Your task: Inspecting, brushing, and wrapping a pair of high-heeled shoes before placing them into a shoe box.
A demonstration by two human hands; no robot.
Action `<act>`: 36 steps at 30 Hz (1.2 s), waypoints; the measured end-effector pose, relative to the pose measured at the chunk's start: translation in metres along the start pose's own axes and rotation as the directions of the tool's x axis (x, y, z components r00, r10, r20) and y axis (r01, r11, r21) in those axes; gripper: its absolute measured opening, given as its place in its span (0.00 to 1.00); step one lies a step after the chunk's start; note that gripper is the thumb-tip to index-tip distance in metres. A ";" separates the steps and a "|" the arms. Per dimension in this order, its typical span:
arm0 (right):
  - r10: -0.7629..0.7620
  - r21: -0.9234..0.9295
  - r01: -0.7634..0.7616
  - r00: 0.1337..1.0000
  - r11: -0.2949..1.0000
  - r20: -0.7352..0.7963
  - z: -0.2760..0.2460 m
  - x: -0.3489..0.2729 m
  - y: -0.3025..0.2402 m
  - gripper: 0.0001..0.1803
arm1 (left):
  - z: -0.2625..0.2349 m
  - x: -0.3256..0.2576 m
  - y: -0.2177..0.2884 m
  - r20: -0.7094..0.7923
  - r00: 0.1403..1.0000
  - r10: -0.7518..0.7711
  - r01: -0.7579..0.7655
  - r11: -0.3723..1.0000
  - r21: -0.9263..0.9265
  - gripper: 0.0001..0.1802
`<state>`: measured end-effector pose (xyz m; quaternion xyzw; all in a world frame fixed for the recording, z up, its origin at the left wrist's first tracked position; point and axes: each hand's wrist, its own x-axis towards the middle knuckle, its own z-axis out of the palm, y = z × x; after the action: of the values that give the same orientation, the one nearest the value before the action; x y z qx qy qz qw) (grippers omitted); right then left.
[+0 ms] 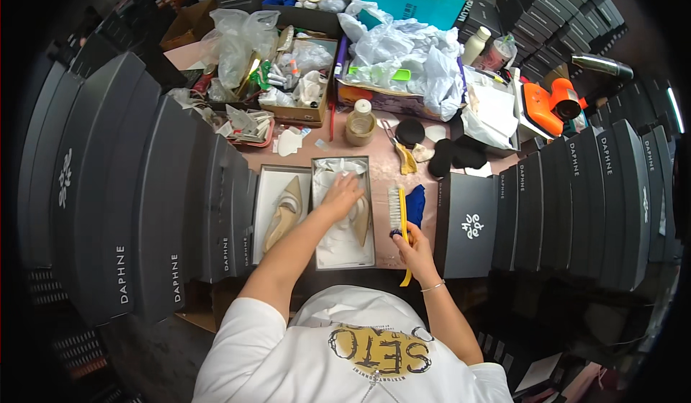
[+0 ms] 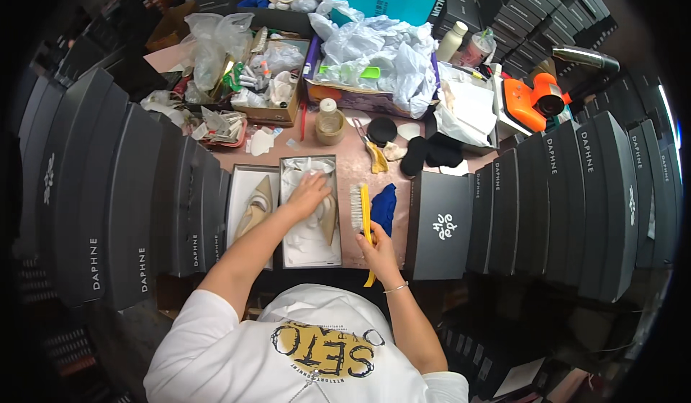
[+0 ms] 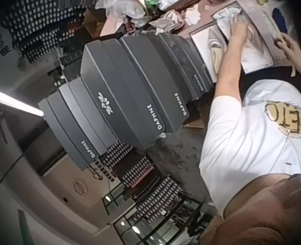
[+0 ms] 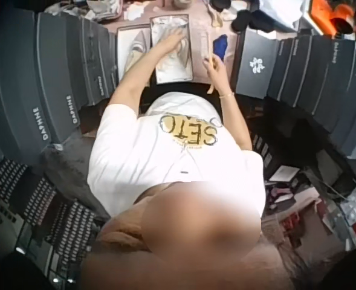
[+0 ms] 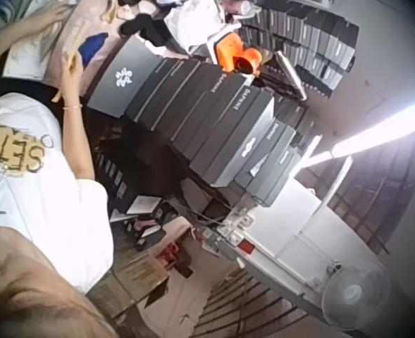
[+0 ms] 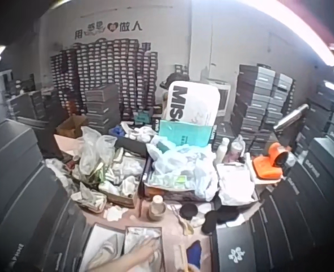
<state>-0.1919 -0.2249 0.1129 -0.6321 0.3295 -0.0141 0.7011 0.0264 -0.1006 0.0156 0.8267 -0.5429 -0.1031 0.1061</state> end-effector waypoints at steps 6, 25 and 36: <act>0.149 0.249 -0.108 0.977 0.962 -0.154 -0.045 -0.050 0.020 0.12 | -0.069 0.004 0.002 -0.137 0.982 0.132 -0.147 0.983 -0.111 0.18; -0.709 -0.512 0.692 0.674 0.509 0.206 0.011 -0.022 -0.085 0.28 | -0.092 -0.097 0.050 0.092 0.903 -0.420 0.038 -0.135 -0.990 0.15; -0.560 -0.866 0.491 0.693 -0.095 0.454 -0.037 0.044 -0.103 0.21 | -0.153 -0.113 0.064 -0.142 0.854 -0.501 0.323 0.723 -0.611 0.22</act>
<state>-0.1347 -0.2975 0.1866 -0.9938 0.0026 -0.0938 0.0595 -0.0302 -0.0116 0.1861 0.8634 -0.2648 -0.1550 0.4006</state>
